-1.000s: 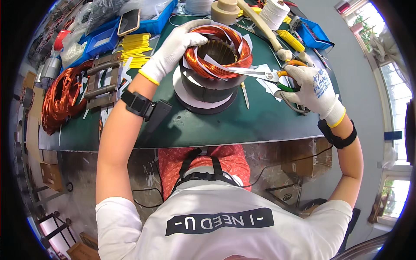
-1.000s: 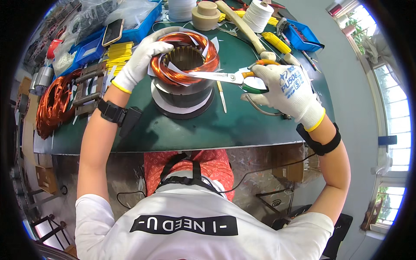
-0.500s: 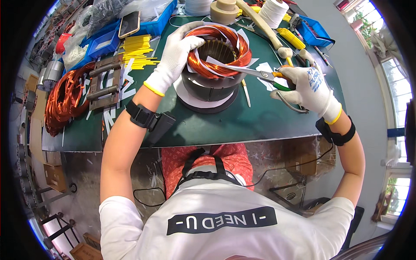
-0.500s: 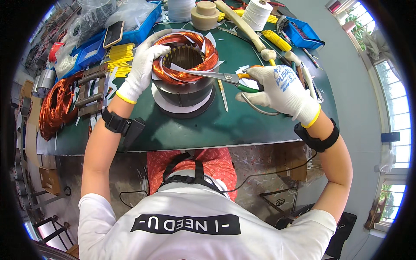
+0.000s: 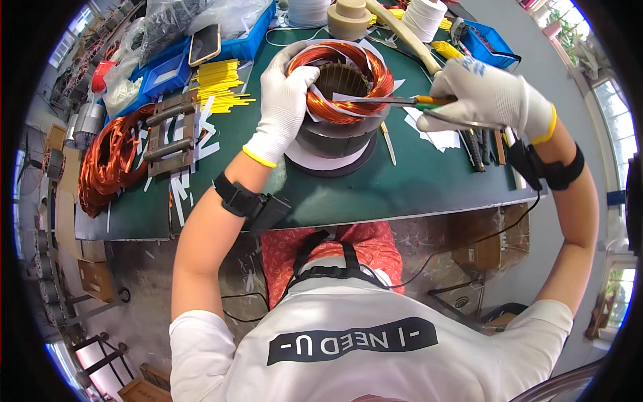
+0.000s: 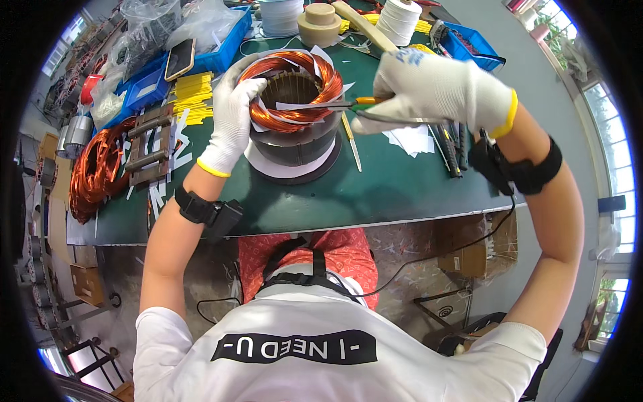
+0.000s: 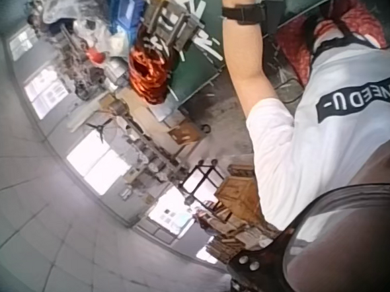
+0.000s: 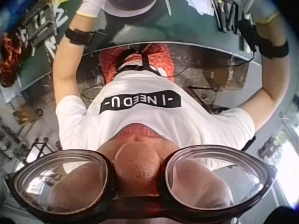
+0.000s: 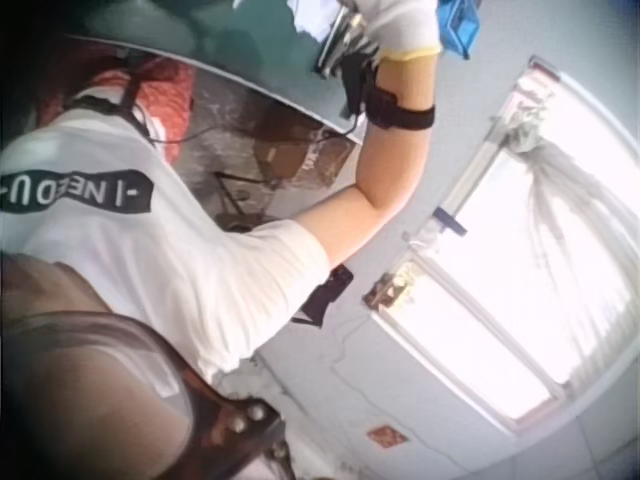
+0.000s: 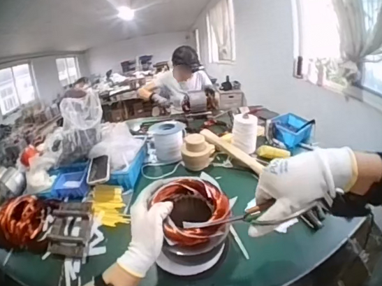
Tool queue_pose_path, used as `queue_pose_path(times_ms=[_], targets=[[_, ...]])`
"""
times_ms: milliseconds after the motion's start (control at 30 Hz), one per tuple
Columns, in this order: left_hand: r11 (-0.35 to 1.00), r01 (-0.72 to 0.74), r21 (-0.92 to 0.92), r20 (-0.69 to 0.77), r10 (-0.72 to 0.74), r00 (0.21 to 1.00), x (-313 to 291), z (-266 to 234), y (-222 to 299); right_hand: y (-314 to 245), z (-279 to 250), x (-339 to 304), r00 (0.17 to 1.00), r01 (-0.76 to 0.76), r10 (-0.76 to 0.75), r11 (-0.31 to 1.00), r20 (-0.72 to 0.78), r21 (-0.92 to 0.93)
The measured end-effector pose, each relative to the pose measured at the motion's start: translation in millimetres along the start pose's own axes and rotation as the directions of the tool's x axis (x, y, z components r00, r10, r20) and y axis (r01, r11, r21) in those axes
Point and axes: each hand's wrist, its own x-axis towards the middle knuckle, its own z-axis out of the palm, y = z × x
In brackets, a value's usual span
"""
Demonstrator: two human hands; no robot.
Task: Assembling and winding a motor stator, inserting insulation paper and securing wires.
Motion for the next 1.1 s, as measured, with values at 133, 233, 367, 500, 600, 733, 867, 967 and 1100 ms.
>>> queue_pose_path(times_ms=[133,233,367,500,600,733,867,967,1100], targets=[[0.999,-0.025,0.029,-0.123,0.028,0.992,-10.1,10.9,-2.2,-6.4,-19.9,20.3,0.992,-0.037,0.048,0.995,0.118,-0.093],[0.99,-0.024,0.141,-0.111,0.04,0.993,-21.0,12.7,2.5,-7.1,-25.1,20.6,0.997,-0.054,0.061,0.989,0.043,-0.14],[0.999,0.035,0.026,-0.152,-0.03,0.988,-17.1,-1.5,19.6,-6.1,-5.5,-12.2,0.971,-0.138,0.107,0.981,-0.215,-0.134],[0.963,-0.095,0.252,0.143,0.06,0.988,23.5,-30.8,30.1,-14.4,44.4,-41.4,0.905,0.031,-0.004,0.998,-0.425,0.058],[0.993,0.043,0.109,0.573,-0.098,0.813,46.8,-30.3,16.0,-15.1,59.1,-47.5,0.915,-0.039,0.052,0.998,-0.399,0.041],[0.995,0.043,0.088,0.511,-0.082,0.856,50.3,-28.8,-1.0,-13.7,51.4,-47.0,0.957,-0.177,0.217,0.962,-0.191,0.207],[0.996,0.05,0.073,0.461,-0.078,0.884,42.8,-28.3,-2.9,-18.3,44.2,-45.5,0.965,-0.142,0.18,0.971,-0.193,0.193],[0.997,0.077,0.017,0.396,-0.078,0.915,36.6,-24.2,-1.9,-23.2,44.0,-43.3,0.961,-0.095,0.129,0.984,-0.244,0.148],[1.0,0.027,0.013,0.301,-0.029,0.953,25.4,-17.7,-2.0,-20.4,36.0,-36.1,0.982,-0.136,0.146,0.987,-0.117,0.088]])
